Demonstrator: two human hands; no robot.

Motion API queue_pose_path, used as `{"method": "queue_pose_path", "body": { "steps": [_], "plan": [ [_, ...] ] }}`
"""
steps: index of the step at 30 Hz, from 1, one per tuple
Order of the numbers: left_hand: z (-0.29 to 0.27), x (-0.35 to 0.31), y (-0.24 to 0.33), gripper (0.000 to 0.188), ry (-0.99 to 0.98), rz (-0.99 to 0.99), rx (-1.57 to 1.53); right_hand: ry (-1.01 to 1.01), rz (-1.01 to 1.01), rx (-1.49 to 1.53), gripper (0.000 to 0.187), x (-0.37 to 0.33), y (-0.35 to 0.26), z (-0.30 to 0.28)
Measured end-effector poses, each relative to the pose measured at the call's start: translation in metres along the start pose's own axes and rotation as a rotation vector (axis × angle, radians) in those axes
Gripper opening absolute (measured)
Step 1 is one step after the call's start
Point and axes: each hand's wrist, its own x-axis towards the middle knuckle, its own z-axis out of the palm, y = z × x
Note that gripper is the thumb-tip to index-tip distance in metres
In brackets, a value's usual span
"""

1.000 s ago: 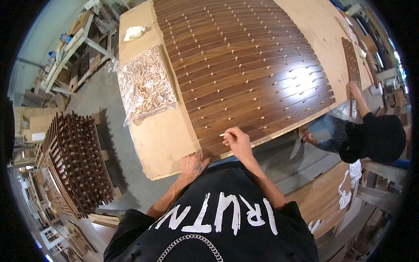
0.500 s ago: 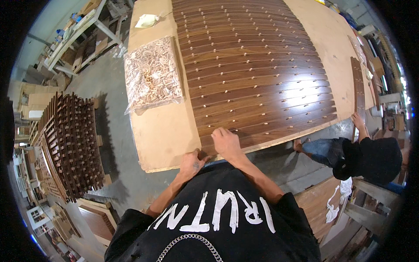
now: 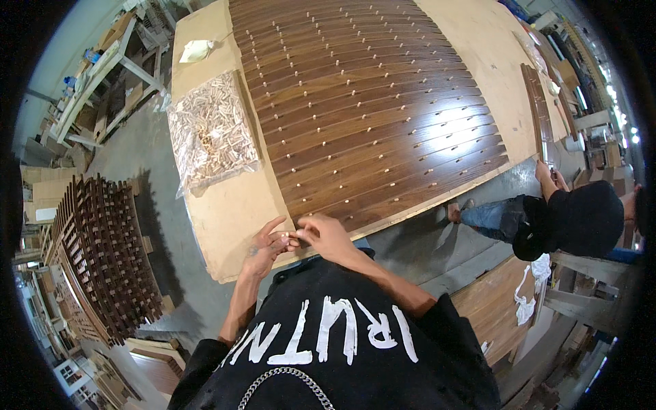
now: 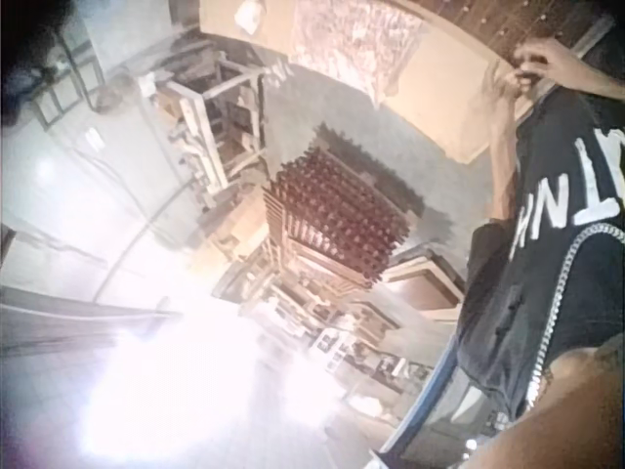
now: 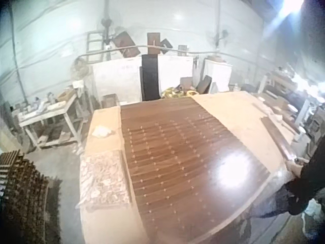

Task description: Inserting small wooden pegs into pre-drilled holes in wooden slats for furniture manufacturing.

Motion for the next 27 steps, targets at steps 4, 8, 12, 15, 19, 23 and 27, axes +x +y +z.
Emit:
{"method": "queue_pose_path", "body": {
  "steps": [4, 8, 12, 15, 19, 23, 27],
  "plan": [
    [0.008, 0.002, -0.005, 0.065, -0.001, -0.084, 0.016, -0.194, 0.163, 0.387, 0.03, -0.016, -0.016, -0.002],
    [0.008, 0.0, -0.009, 0.061, -0.035, -0.161, 0.013, -0.223, 0.364, 0.493, 0.027, -0.023, -0.002, 0.001],
    [0.006, 0.002, -0.02, 0.046, 0.01, -0.17, 0.019, -0.239, 0.382, 0.412, 0.025, -0.027, 0.0, 0.005],
    [0.012, 0.001, -0.03, 0.036, 0.066, -0.15, 0.056, -0.217, 0.388, 0.455, 0.023, -0.03, 0.001, 0.009],
    [0.01, 0.0, -0.039, 0.027, 0.05, -0.083, 0.088, -0.193, 0.406, 0.334, 0.018, -0.027, -0.021, 0.005],
    [0.012, -0.002, -0.041, 0.023, 0.041, -0.076, 0.127, -0.179, 0.506, 0.328, 0.017, -0.03, -0.018, 0.007],
    [0.015, 0.001, -0.042, 0.019, 0.13, 0.005, 0.018, -0.006, 0.455, 0.335, 0.017, -0.03, 0.013, 0.011]
  ]
}}
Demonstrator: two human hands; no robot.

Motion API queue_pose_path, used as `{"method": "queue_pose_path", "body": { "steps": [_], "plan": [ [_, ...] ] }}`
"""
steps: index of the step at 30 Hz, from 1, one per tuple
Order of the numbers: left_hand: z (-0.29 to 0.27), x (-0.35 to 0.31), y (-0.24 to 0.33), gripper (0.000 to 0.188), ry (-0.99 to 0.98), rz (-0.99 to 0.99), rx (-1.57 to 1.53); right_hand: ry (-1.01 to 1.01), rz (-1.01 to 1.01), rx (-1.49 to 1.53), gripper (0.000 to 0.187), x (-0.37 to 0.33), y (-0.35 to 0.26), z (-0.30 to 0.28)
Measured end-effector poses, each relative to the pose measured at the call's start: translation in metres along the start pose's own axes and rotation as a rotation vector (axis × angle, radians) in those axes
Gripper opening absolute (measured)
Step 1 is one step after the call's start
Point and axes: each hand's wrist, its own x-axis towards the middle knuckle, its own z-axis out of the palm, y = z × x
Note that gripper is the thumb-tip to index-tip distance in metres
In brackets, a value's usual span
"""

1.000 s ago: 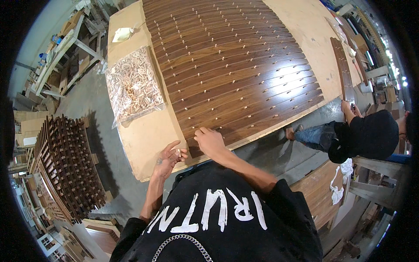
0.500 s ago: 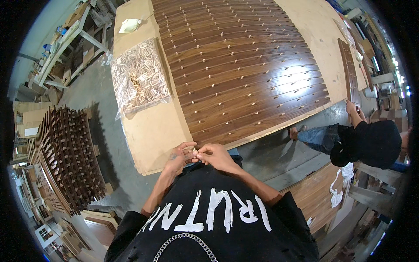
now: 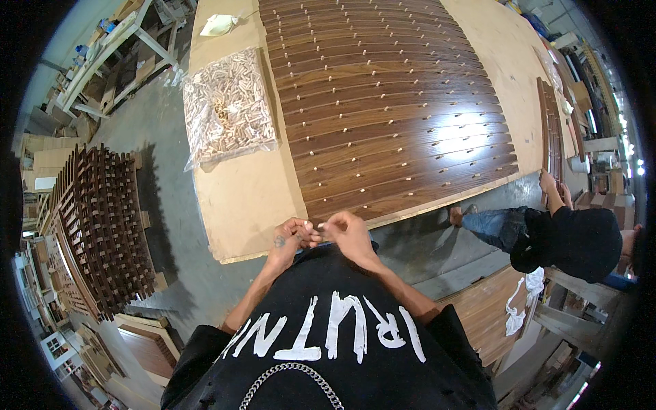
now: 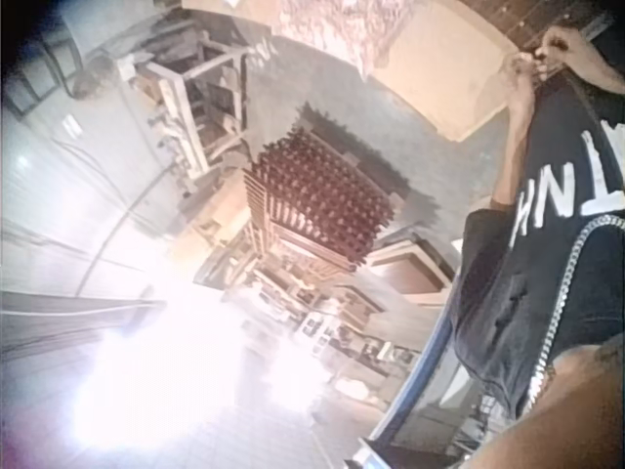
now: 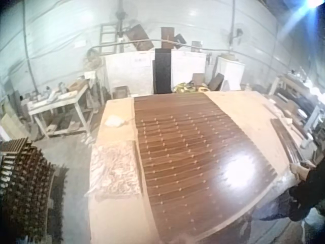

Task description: Inserting small wooden pegs into pre-drilled holes in wooden slats for furniture manufacturing.

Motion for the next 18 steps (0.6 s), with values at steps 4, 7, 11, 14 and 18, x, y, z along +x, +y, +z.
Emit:
{"method": "queue_pose_path", "body": {
  "steps": [4, 7, 11, 14, 18],
  "plan": [
    [-0.01, -0.001, 0.01, 0.021, 0.106, 0.04, 0.041, 0.339, -0.406, -0.495, 0.016, 0.019, 0.009, -0.007],
    [-0.023, -0.008, 0.021, 0.025, 0.189, 0.107, 0.086, 0.354, -0.432, -0.627, 0.015, 0.02, 0.002, -0.002],
    [-0.051, -0.003, 0.015, 0.032, 0.252, 0.162, 0.083, 0.245, -0.474, -0.87, 0.011, 0.015, -0.005, 0.002],
    [-0.06, -0.006, 0.02, 0.031, 0.281, 0.188, 0.126, 0.18, -0.501, -1.044, 0.009, 0.013, -0.007, 0.006],
    [-0.064, -0.002, 0.019, 0.026, 0.296, 0.23, 0.107, 0.146, -0.55, -1.134, 0.01, 0.019, -0.012, 0.007]
  ]
}}
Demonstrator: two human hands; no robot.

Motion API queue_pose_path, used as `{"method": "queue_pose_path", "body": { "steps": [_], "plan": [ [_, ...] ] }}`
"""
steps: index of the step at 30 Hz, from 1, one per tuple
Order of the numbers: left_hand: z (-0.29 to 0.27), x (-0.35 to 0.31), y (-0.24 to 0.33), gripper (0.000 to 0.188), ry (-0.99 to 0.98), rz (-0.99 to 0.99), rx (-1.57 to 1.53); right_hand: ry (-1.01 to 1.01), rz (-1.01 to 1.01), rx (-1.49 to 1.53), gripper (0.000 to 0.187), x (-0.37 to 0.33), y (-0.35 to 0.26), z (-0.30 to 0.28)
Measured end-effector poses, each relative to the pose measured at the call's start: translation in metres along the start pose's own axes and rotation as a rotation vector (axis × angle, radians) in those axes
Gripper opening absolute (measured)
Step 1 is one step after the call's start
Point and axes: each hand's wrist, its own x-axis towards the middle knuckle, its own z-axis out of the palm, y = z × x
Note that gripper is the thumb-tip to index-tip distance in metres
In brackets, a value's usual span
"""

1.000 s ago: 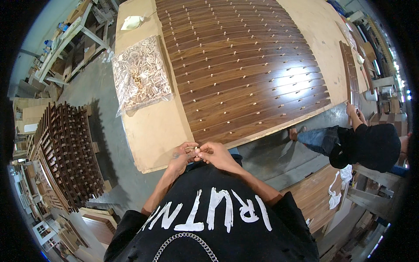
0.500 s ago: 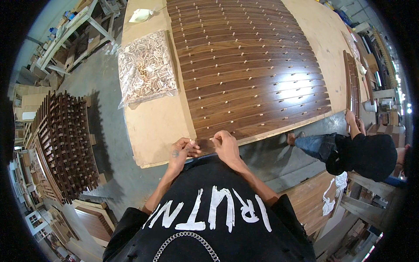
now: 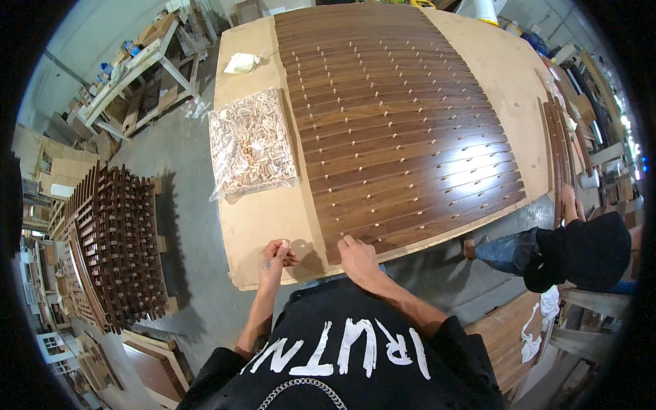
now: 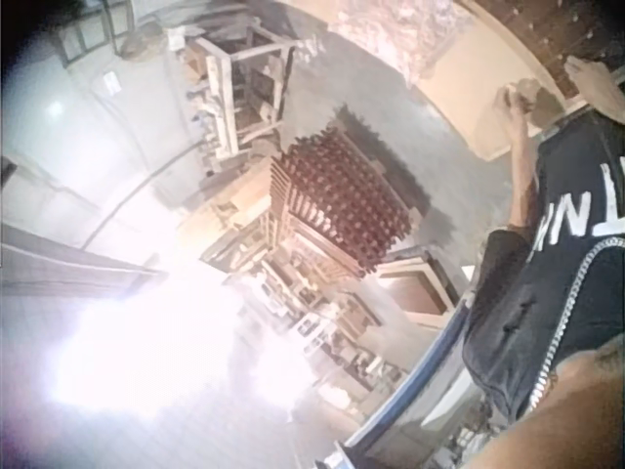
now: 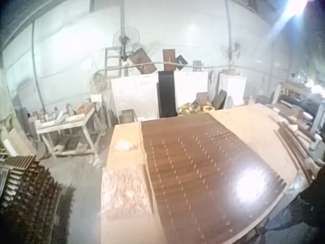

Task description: Inserting small wooden pegs into pre-drilled holes in wooden slats for furniture manufacturing.

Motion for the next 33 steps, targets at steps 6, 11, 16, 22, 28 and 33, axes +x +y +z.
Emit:
{"method": "queue_pose_path", "body": {
  "steps": [6, 11, 16, 22, 28, 33],
  "plan": [
    [0.006, 0.002, -0.006, 0.02, -0.045, -0.012, -0.059, 0.031, 0.04, 0.035, 0.011, 0.0, -0.003, -0.002],
    [-0.017, -0.018, -0.007, 0.023, 0.026, -0.012, -0.108, 0.154, 0.039, 0.249, 0.013, 0.043, -0.039, -0.027],
    [-0.053, -0.062, -0.01, 0.024, 0.252, 0.022, -0.172, 0.297, -0.307, 0.463, 0.018, 0.197, -0.076, -0.007],
    [-0.097, -0.128, -0.051, 0.026, 0.57, 0.083, -0.334, -0.023, -0.245, 0.13, 0.023, 0.36, -0.105, 0.031],
    [-0.148, -0.186, -0.128, 0.022, 0.841, -0.158, -0.511, 0.227, -0.41, 0.001, 0.034, 0.38, -0.129, 0.049],
    [-0.237, -0.184, -0.153, 0.02, 0.872, -0.192, -0.668, 0.206, -0.27, -0.313, 0.042, 0.4, -0.144, 0.042]
  ]
}}
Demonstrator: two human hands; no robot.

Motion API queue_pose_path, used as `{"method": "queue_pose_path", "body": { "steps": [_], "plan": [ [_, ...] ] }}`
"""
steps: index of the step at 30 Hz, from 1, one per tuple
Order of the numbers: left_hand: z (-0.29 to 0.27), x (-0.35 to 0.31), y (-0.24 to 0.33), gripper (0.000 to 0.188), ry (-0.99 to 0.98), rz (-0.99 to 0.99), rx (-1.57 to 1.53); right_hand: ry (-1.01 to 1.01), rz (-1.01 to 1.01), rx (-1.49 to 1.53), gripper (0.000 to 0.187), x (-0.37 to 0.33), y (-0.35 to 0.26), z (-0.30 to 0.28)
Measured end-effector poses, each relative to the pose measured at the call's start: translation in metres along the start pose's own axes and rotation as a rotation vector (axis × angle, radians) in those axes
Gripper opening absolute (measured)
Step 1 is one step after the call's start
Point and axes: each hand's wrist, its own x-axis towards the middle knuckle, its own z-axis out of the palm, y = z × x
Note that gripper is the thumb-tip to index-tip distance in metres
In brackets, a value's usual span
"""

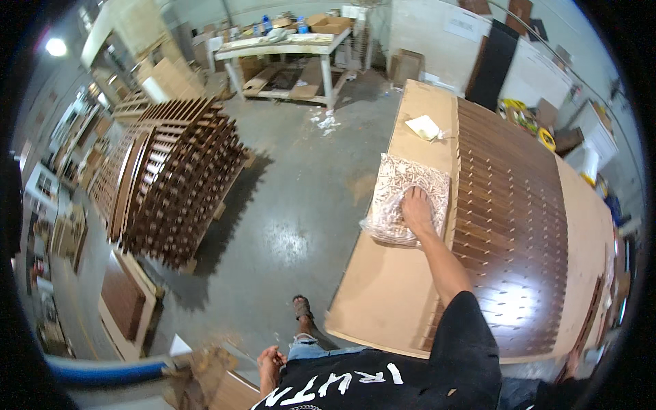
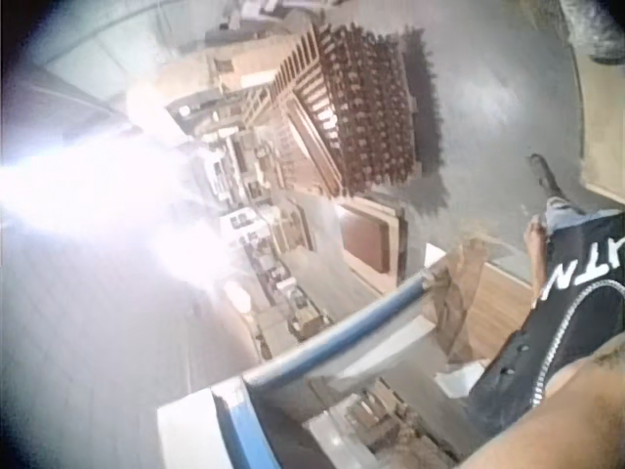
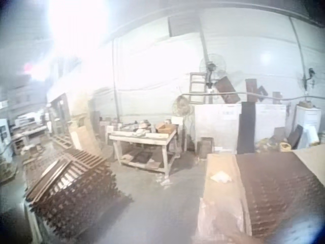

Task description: Inserting small wooden pegs into pre-drilled holes in wooden slats for furniture manufacturing.

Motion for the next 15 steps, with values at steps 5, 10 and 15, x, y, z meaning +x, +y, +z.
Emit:
{"method": "queue_pose_path", "body": {
  "steps": [5, 10, 15],
  "plan": [
    [-0.06, 0.105, 0.111, 0.016, 0.031, 0.05, -0.045, -0.023, 0.122, -0.207, 0.039, 0.014, -0.005, 0.019],
    [-0.04, 0.232, 0.28, 0.013, -0.052, 0.269, 0.243, -0.169, 0.243, -0.089, 0.037, 0.026, -0.012, 0.018],
    [0.17, 0.282, 0.387, 0.023, -0.432, 0.433, 0.593, -0.323, 0.325, -0.036, 0.03, 0.032, -0.024, -0.025]
  ]
}}
